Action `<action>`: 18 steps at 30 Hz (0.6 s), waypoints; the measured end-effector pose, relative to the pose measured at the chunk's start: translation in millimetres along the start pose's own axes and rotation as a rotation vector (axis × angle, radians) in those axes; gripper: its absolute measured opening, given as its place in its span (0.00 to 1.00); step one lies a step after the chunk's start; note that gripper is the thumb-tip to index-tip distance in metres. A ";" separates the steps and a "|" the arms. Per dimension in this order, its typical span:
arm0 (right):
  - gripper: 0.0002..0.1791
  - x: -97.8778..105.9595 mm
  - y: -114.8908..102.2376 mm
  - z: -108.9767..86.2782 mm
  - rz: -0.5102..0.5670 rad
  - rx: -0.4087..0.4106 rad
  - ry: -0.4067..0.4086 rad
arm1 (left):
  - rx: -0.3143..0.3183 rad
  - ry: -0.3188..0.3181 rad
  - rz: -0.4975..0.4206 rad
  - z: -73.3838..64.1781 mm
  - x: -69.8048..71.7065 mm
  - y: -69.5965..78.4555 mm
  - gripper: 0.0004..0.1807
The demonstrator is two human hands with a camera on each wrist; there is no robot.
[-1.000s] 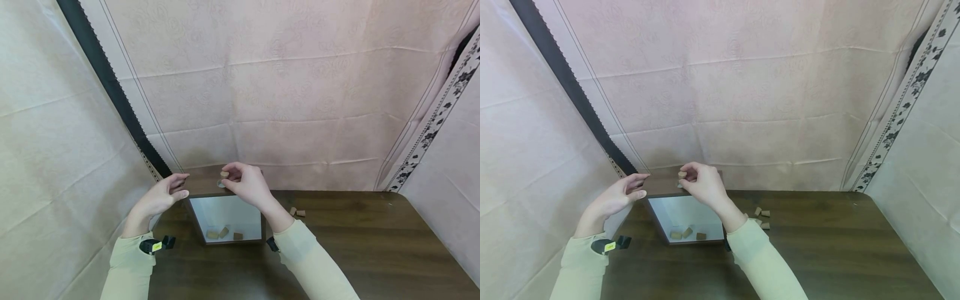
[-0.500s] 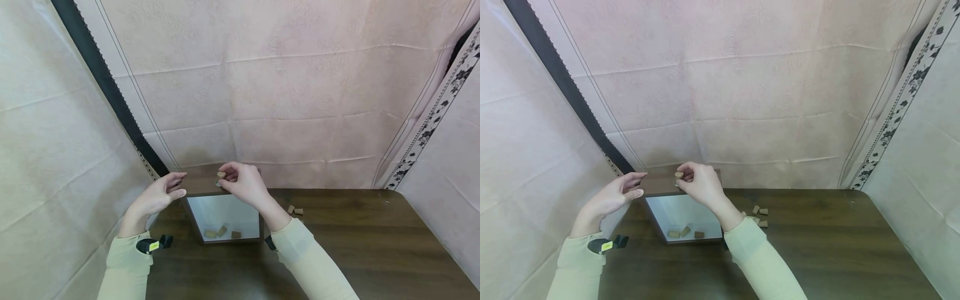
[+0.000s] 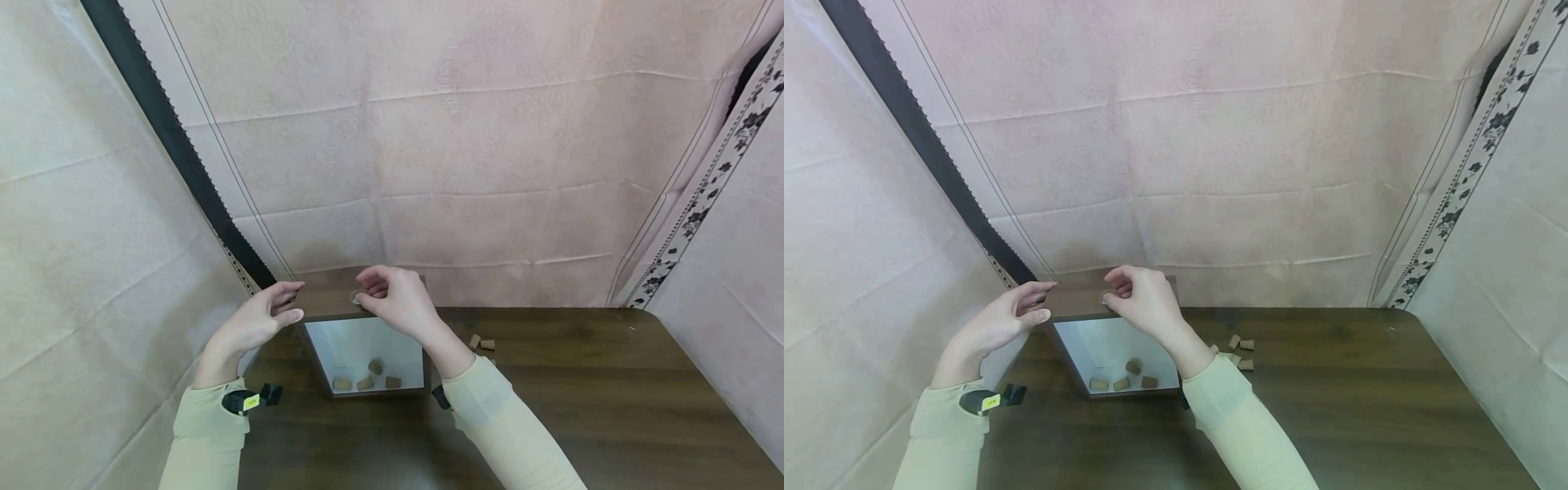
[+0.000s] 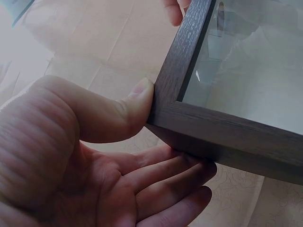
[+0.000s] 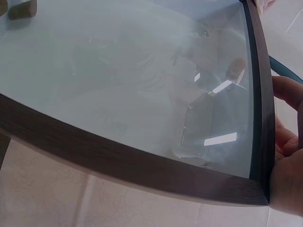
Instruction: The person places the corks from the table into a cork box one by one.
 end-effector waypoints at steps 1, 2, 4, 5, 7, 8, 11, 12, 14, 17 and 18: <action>0.14 0.2 -0.1 0.0 0.001 0.001 0.000 | 0.000 0.000 0.000 -0.4 0.1 0.2 0.36; 0.14 0.4 -0.4 -0.2 0.002 0.002 0.001 | 0.000 0.000 -0.001 -0.6 0.1 0.3 0.36; 0.14 0.6 -0.5 -0.3 0.003 0.003 0.002 | -0.004 0.001 0.001 -0.8 0.1 0.5 0.36; 0.14 0.7 -0.3 -0.3 0.005 0.003 0.003 | -0.006 0.001 0.001 -0.6 0.1 0.6 0.36; 0.14 0.7 0.1 -0.3 0.007 0.003 0.004 | -0.010 0.001 0.000 -0.4 0.2 0.5 0.36; 0.14 0.7 0.2 -0.2 0.009 0.002 0.004 | -0.011 0.002 0.000 -0.2 0.2 0.5 0.36; 0.14 2.2 0.7 -0.9 0.028 0.001 0.000 | -0.012 0.000 0.000 -0.2 0.2 1.0 0.36; 0.14 3.4 0.8 -1.6 0.044 -0.001 -0.002 | -0.011 -0.001 0.000 -0.3 0.2 1.3 0.36; 0.13 7.3 1.6 -3.5 0.102 0.001 -0.001 | -0.013 -0.003 0.002 -0.5 0.1 1.8 0.36; 0.13 18.6 4.6 -9.9 0.194 0.003 0.028 | -0.015 -0.004 0.003 -1.0 0.2 1.7 0.36; 0.14 23.8 6.4 -13.2 0.213 0.003 0.047 | -0.014 -0.003 0.005 -1.2 0.2 1.5 0.36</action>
Point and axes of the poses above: each hand's wrist, its own z-axis towards the middle knuckle, its own x-axis out of the back of the hand, y = z × x, the point moved 3 cm from there along z, towards the middle knuckle, and after that the axes turned 15 degrees about x, right-handed, at the moved point
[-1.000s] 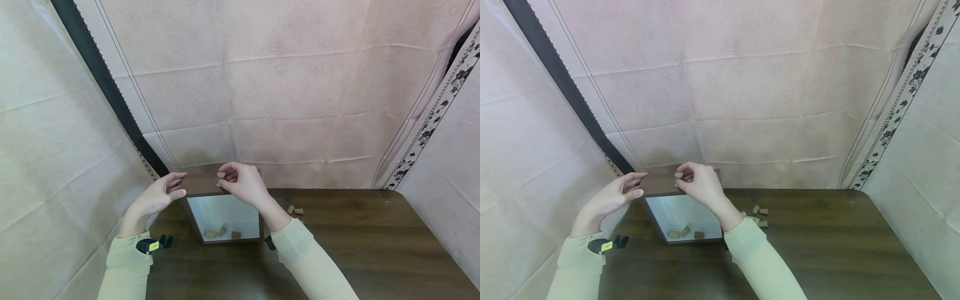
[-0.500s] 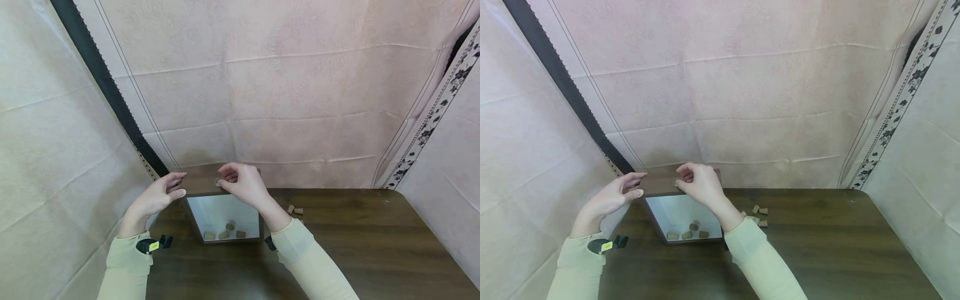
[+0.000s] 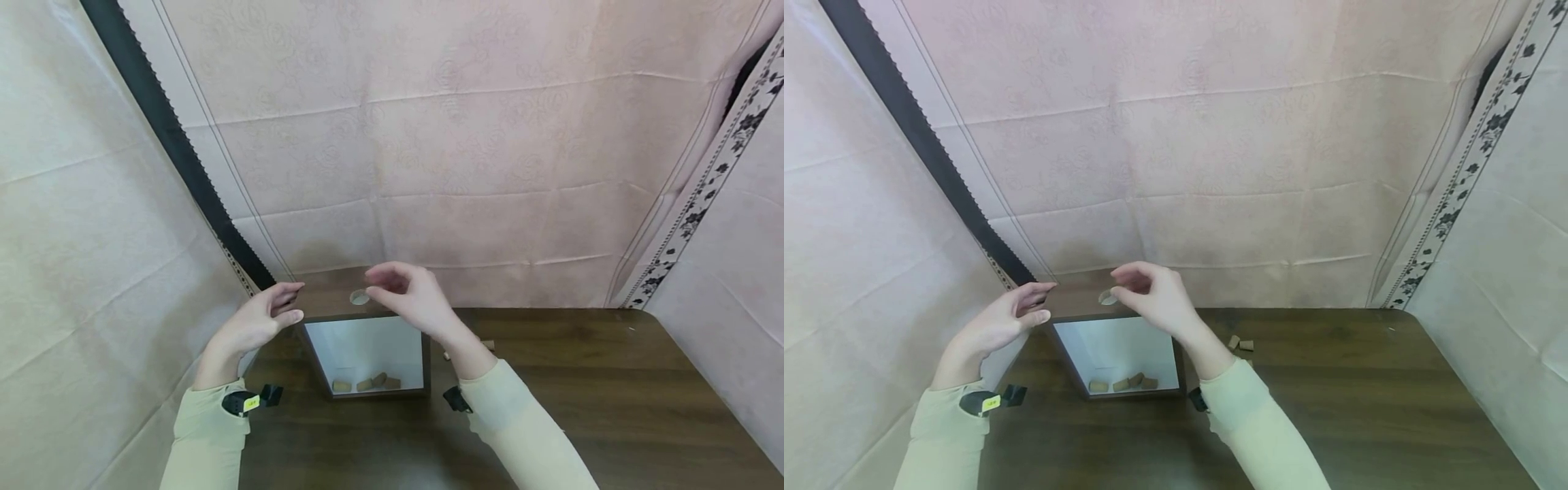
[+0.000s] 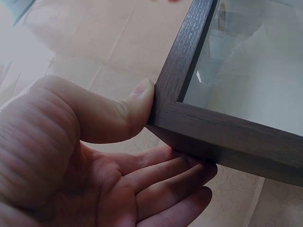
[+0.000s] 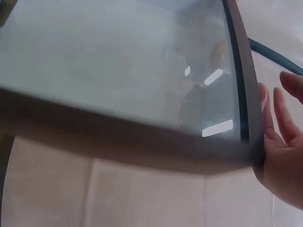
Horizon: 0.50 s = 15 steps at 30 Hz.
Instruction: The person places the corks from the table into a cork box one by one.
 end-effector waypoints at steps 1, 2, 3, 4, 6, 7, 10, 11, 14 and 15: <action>0.14 6.3 1.0 -3.7 0.016 0.000 0.022 | -0.001 0.002 0.002 -0.1 0.0 -0.2 0.35; 0.15 13.5 2.2 -8.4 0.019 0.003 0.048 | -0.002 0.003 0.005 -0.4 0.1 -0.6 0.36; 0.15 21.4 3.7 -13.9 0.016 0.004 0.075 | -0.002 0.004 0.006 -0.5 0.0 -0.8 0.36; 0.15 29.4 6.1 -20.2 0.013 0.004 0.103 | -0.003 0.005 0.008 -0.5 0.0 -1.0 0.36; 0.15 45.6 13.7 -34.4 0.011 -0.010 0.157 | -0.002 0.005 0.011 -0.4 -0.2 -1.3 0.36; 0.15 53.2 18.8 -42.5 0.017 -0.021 0.175 | -0.002 0.005 0.012 -0.4 -0.4 -1.2 0.36; 0.14 71.8 39.9 -67.3 0.030 -0.082 0.204 | 0.002 0.006 0.006 0.0 -0.6 -1.6 0.35; 0.15 76.6 48.4 -76.0 0.032 -0.114 0.202 | 0.004 0.006 0.004 0.3 -0.7 -1.9 0.35; 0.16 86.1 78.4 -102.5 -0.005 -0.214 0.162 | 0.002 0.004 -0.002 -1.2 -0.5 -1.6 0.35; 0.16 88.6 88.8 -111.1 -0.027 -0.243 0.137 | 0.004 0.004 -0.006 -1.8 -0.3 -1.7 0.36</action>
Point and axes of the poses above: each hand's wrist, its own z-axis towards the middle knuckle, its own x-axis out of the back of the hand, y = z × x, the point moved 3 cm from there along z, towards the middle knuckle, and after that the axes turned 15 degrees about x, right-handed, at the moved point
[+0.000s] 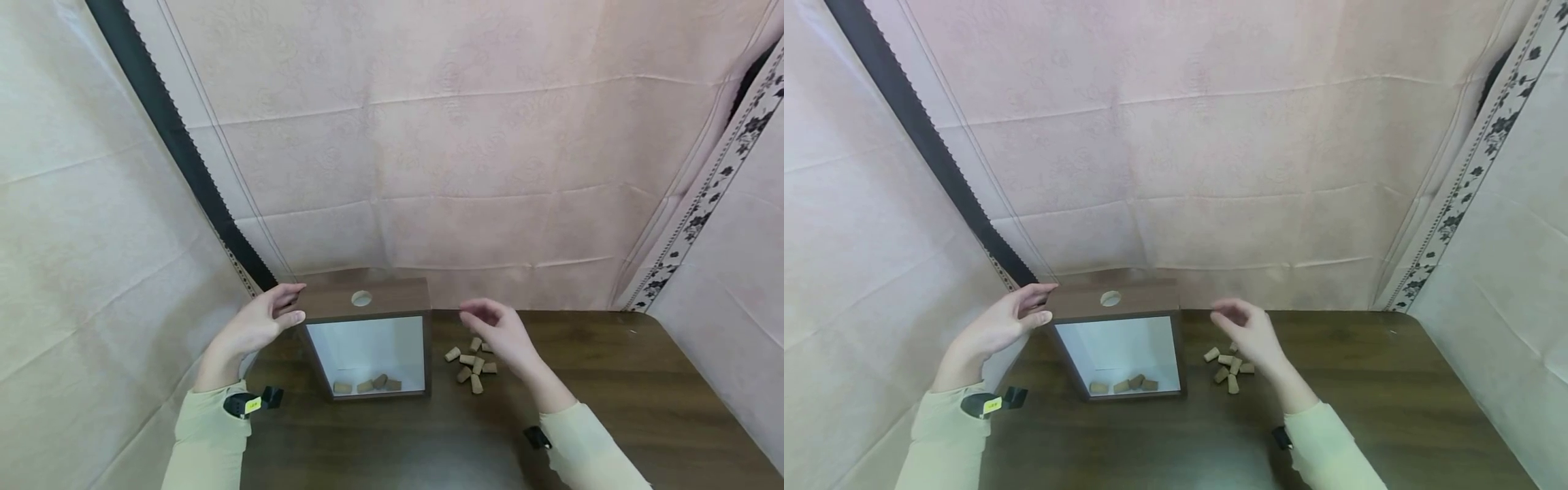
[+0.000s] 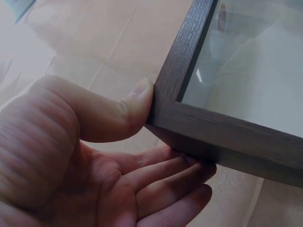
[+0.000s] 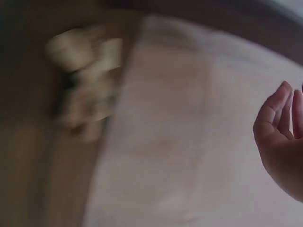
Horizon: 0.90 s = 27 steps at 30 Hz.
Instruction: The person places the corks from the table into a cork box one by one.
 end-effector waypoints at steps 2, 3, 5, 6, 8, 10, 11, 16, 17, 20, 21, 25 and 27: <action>0.16 6.3 25.2 -10.9 -0.062 -0.031 -0.051 | -0.007 -0.002 -0.002 0.3 -0.2 0.5 0.36; 0.16 9.3 37.2 -16.4 -0.091 -0.045 -0.076 | -0.010 -0.004 -0.003 0.2 -0.2 0.7 0.36; 0.15 14.7 59.1 -27.0 -0.139 -0.052 -0.139 | -0.009 -0.006 -0.007 0.1 -0.4 0.7 0.35; 0.15 17.2 68.5 -32.7 -0.161 -0.052 -0.174 | -0.008 -0.006 -0.007 -0.1 -0.6 0.7 0.35; 0.16 20.9 84.8 -43.2 -0.214 -0.052 -0.224 | -0.008 -0.008 -0.004 -0.5 -0.9 0.8 0.36; 0.16 22.7 97.0 -52.3 -0.263 -0.059 -0.269 | -0.009 -0.011 -0.004 -0.7 -0.8 0.3 0.36; 0.15 22.8 101.2 -55.8 -0.289 -0.065 -0.279 | -0.012 -0.010 -0.002 -0.9 -0.3 -0.3 0.36; 0.15 20.1 110.8 -63.1 -0.350 -0.082 -0.306 | -0.019 0.000 0.010 -2.6 2.3 -2.7 0.36; 0.15 19.4 111.4 -62.7 -0.357 -0.090 -0.304 | -0.018 0.000 0.011 -3.1 2.8 -2.7 0.36; 0.16 19.3 114.0 -60.8 -0.380 -0.102 -0.315 | -0.016 -0.007 0.007 -3.9 3.6 -1.4 0.36; 0.16 19.7 115.4 -60.2 -0.384 -0.112 -0.319 | -0.015 -0.011 0.005 -3.8 3.4 -0.8 0.36; 0.16 23.5 119.5 -59.1 -0.381 -0.159 -0.340 | -0.016 -0.021 -0.004 -2.8 1.9 1.3 0.36; 0.16 25.9 120.2 -59.0 -0.377 -0.177 -0.346 | -0.015 -0.023 -0.006 -2.1 0.8 2.0 0.36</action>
Point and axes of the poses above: each hand's wrist, its own z-axis towards the middle knuckle, its own x-axis out of the back of the hand, y = z × x, the point moved 3 cm from there along z, towards the middle knuckle, and after that the axes turned 15 degrees about x, right-handed, at the moved point
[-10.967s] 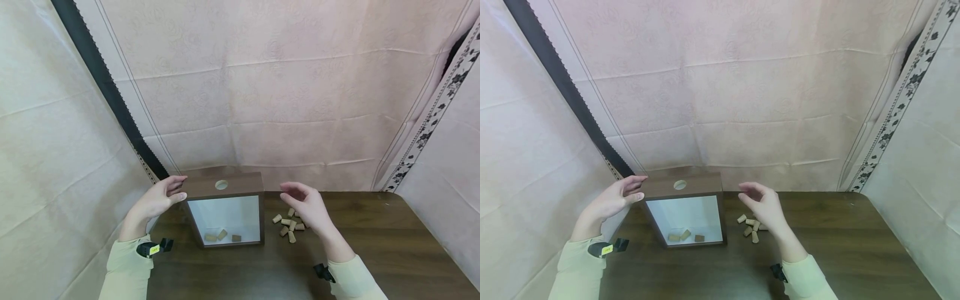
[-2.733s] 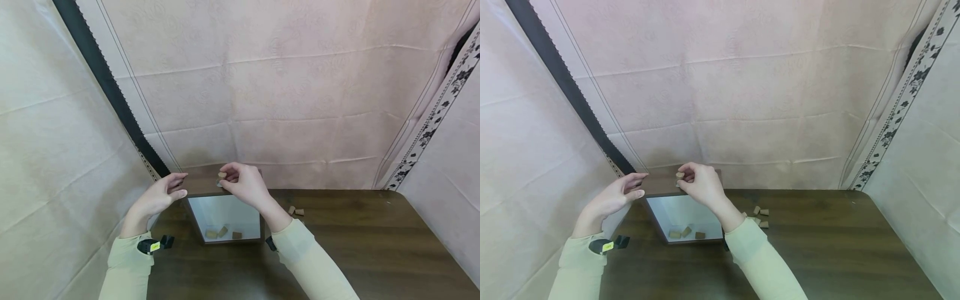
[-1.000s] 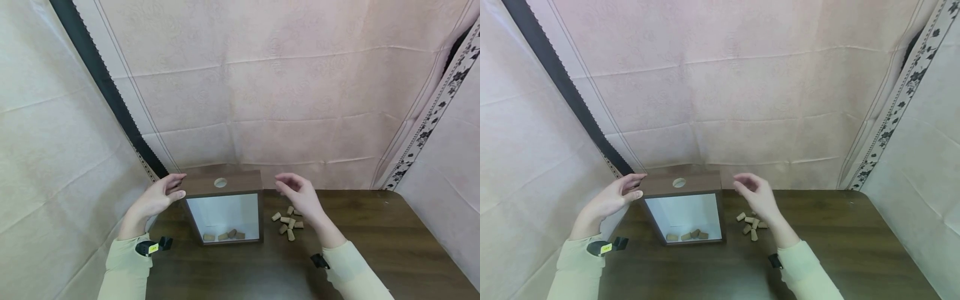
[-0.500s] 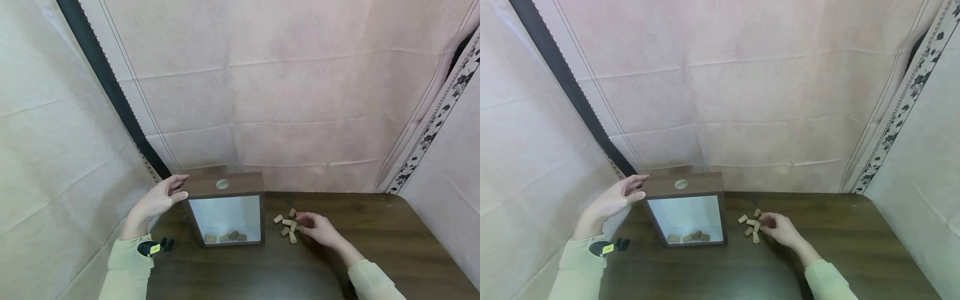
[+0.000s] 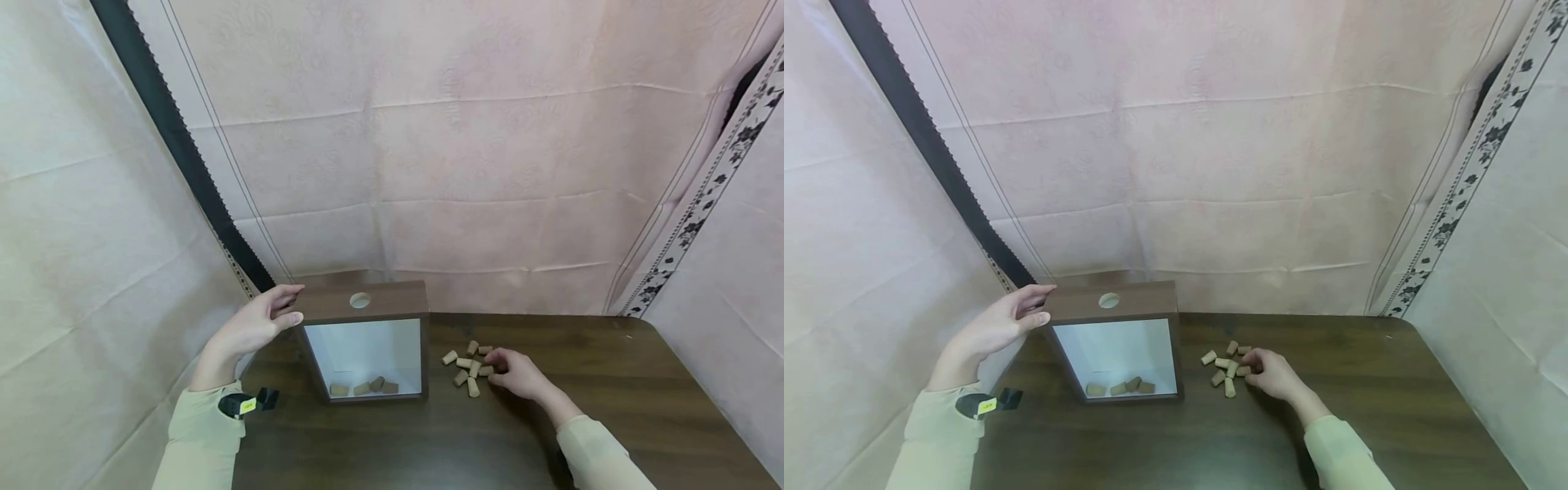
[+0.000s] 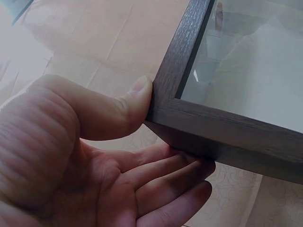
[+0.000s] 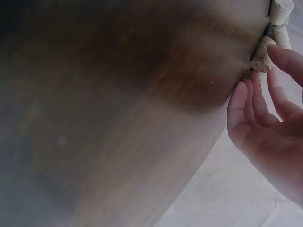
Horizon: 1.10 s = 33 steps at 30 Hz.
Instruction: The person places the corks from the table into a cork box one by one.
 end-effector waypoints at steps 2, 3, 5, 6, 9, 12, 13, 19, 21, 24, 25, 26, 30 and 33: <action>0.16 1.0 1.0 -0.4 0.006 -0.012 -0.004 | -0.001 0.000 0.000 0.6 -0.4 0.4 0.36; 0.15 1.4 1.5 -0.5 0.005 -0.017 -0.007 | -0.001 -0.001 -0.001 0.9 -0.5 0.6 0.36; 0.15 2.0 2.7 -0.5 0.003 -0.024 -0.013 | -0.004 0.000 0.001 1.6 -0.6 0.7 0.36; 0.15 2.2 3.4 -0.2 0.002 -0.027 -0.015 | -0.006 0.000 -0.001 1.9 -0.6 0.6 0.36; 0.14 1.9 5.7 0.4 -0.003 -0.036 -0.019 | -0.009 -0.001 0.000 2.7 -0.5 0.4 0.36; 0.13 1.6 6.6 0.6 -0.010 -0.042 -0.019 | -0.010 -0.003 -0.005 3.1 -0.9 0.3 0.36; 0.12 1.6 6.6 0.5 -0.013 -0.046 -0.018 | -0.009 -0.003 -0.006 3.1 -1.0 0.3 0.36; 0.10 3.6 6.7 -1.3 -0.025 -0.041 -0.024 | -0.009 -0.002 -0.002 3.3 -1.8 0.7 0.36; 0.11 5.1 7.0 -3.6 -0.020 -0.039 -0.028 | -0.009 -0.003 -0.002 3.7 -2.1 0.8 0.36; 0.11 8.4 7.2 -7.8 -0.010 -0.033 -0.033 | -0.008 -0.004 -0.001 4.3 -2.2 0.4 0.36; 0.12 9.8 7.3 -9.1 -0.009 -0.030 -0.033 | -0.007 -0.003 0.001 4.5 -2.2 0.2 0.36; 0.12 11.2 7.4 -10.3 -0.010 -0.027 -0.034 | -0.006 -0.002 0.002 4.6 -2.0 -0.2 0.36; 0.12 17.1 7.0 -14.1 -0.004 -0.029 -0.029 | -0.004 -0.002 0.000 4.1 -0.9 -1.3 0.36; 0.13 20.3 7.7 -16.4 0.003 -0.032 -0.028 | -0.004 -0.006 -0.007 3.1 -0.2 -2.1 0.36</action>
Point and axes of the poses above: each hand's wrist, its own z-axis towards the middle knuckle, its own x-axis out of the back of the hand, y = z × x, the point moved 3 cm from there along z, towards the middle knuckle, and after that the axes turned 15 degrees about x, right-handed, at the moved point
